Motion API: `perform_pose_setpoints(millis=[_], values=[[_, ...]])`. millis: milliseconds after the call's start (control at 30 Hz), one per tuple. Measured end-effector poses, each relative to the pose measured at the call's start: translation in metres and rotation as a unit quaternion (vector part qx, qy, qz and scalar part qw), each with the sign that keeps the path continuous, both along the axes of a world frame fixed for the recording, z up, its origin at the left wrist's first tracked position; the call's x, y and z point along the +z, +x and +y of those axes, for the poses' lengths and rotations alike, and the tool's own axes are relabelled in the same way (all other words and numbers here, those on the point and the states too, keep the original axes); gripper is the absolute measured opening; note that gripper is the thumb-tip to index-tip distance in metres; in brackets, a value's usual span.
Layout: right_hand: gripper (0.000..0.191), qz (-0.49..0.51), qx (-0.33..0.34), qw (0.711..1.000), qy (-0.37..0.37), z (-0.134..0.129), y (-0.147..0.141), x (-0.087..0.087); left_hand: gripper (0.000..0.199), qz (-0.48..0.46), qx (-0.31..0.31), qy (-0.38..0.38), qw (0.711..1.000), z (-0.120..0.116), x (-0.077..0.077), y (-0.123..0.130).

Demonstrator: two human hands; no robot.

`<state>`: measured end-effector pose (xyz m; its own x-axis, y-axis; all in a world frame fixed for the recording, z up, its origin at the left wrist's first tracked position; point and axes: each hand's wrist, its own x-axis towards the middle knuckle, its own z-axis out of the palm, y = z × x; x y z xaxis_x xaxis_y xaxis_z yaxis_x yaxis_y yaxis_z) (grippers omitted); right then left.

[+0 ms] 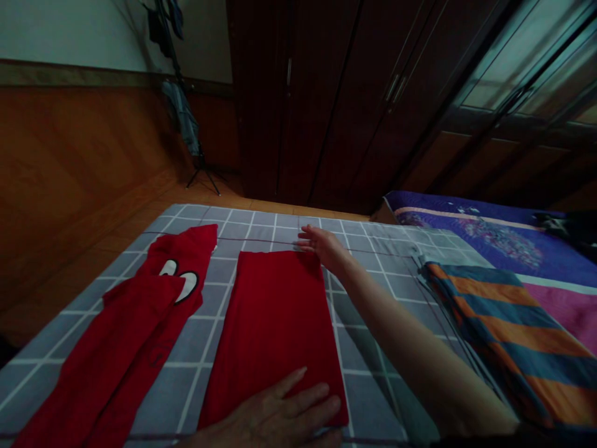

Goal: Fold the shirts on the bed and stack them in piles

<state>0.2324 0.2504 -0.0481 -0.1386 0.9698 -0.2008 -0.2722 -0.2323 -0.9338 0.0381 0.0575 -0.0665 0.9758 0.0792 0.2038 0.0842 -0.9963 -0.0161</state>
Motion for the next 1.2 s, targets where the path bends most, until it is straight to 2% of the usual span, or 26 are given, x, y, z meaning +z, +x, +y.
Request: perform_pose_setpoints(millis=[67,100,167,233,267,333,367,400,433,533,633,667,700,733,767,800,867,900,933,967,1000,1100,1133,1200], values=[[0.027,0.002,0.024,0.999,0.032,-0.028,-0.014,0.009,0.038,0.015,0.006,-0.026,1.0,0.001,0.01,-0.005],[0.03,-0.002,0.06,0.997,0.053,-0.046,-0.02,0.016,0.039,0.01,0.013,-0.037,0.999,0.002,0.012,-0.007],[0.035,-0.041,0.143,0.983,0.105,-0.083,-0.027,0.03,0.041,-0.016,0.021,-0.052,0.998,0.002,0.009,-0.009],[0.036,-0.084,0.236,0.956,0.154,-0.114,-0.027,0.038,0.039,-0.034,0.017,-0.064,0.997,0.002,0.0,-0.009],[0.037,-0.082,0.311,0.936,0.142,-0.124,-0.025,0.038,0.038,-0.035,0.014,-0.072,0.997,0.001,-0.005,-0.008],[0.044,-0.039,0.476,0.877,0.05,-0.13,-0.021,0.028,0.037,-0.023,0.023,-0.096,0.995,0.001,-0.012,-0.007],[0.048,-0.004,0.524,0.851,-0.008,-0.126,-0.018,0.02,0.037,-0.018,0.027,-0.108,0.994,0.0,-0.014,-0.006],[0.052,0.029,0.538,0.841,-0.054,-0.117,-0.017,0.011,0.037,-0.017,0.031,-0.116,0.993,-0.001,-0.015,-0.006],[0.054,0.057,0.515,0.852,-0.08,-0.104,-0.016,0.002,0.038,-0.019,0.035,-0.12,0.992,-0.001,-0.016,-0.006],[0.048,0.106,0.331,0.935,-0.061,-0.052,-0.019,-0.014,0.041,-0.022,0.034,-0.102,0.994,-0.003,-0.017,-0.006],[0.037,0.102,0.163,0.981,0.005,-0.015,-0.028,-0.009,0.041,-0.031,0.029,-0.052,0.998,-0.002,-0.021,-0.005],[0.036,0.1,0.137,0.985,0.024,-0.012,-0.031,-0.004,0.04,-0.037,0.029,-0.033,0.998,-0.002,-0.023,-0.005],[0.035,0.101,0.137,0.985,0.036,-0.014,-0.035,0.001,0.04,-0.041,0.03,-0.015,0.999,-0.002,-0.023,-0.005],[0.037,0.108,0.169,0.979,0.04,-0.02,-0.039,0.005,0.041,-0.046,0.031,-0.002,0.998,-0.001,-0.024,-0.006],[0.041,0.116,0.237,0.964,0.032,-0.031,-0.042,0.009,0.041,-0.051,0.031,0.008,0.998,-0.001,-0.023,-0.008],[0.047,0.121,0.331,0.936,0.011,-0.043,-0.045,0.01,0.041,-0.053,0.035,0.014,0.998,-0.001,-0.022,-0.009],[0.06,0.107,0.527,0.841,-0.056,-0.065,-0.051,0.009,0.042,-0.053,0.04,0.017,0.998,-0.001,-0.02,-0.012],[0.064,0.091,0.594,0.794,-0.09,-0.072,-0.053,0.006,0.042,-0.051,0.042,0.017,0.998,-0.001,-0.019,-0.013],[0.066,0.079,0.627,0.766,-0.117,-0.075,-0.056,0.002,0.043,-0.046,0.043,0.017,0.998,-0.001,-0.018,-0.014],[0.065,0.076,0.625,0.766,-0.131,-0.074,-0.06,-0.002,0.043,-0.042,0.043,0.019,0.998,-0.001,-0.018,-0.013],[0.063,0.083,0.592,0.791,-0.132,-0.068,-0.063,-0.006,0.043,-0.04,0.04,0.021,0.998,-0.001,-0.018,-0.013],[0.053,0.126,0.39,0.909,-0.073,-0.034,-0.074,-0.016,0.043,-0.032,0.034,0.016,0.999,0.0,-0.019,-0.01],[0.05,0.137,0.316,0.937,-0.048,-0.021,-0.077,-0.018,0.043,-0.028,0.034,0.015,0.999,0.0,-0.018,-0.01],[0.045,0.144,0.198,0.969,-0.019,-0.003,-0.081,-0.02,0.044,-0.013,0.039,0.026,0.999,0.0,-0.016,-0.011]])
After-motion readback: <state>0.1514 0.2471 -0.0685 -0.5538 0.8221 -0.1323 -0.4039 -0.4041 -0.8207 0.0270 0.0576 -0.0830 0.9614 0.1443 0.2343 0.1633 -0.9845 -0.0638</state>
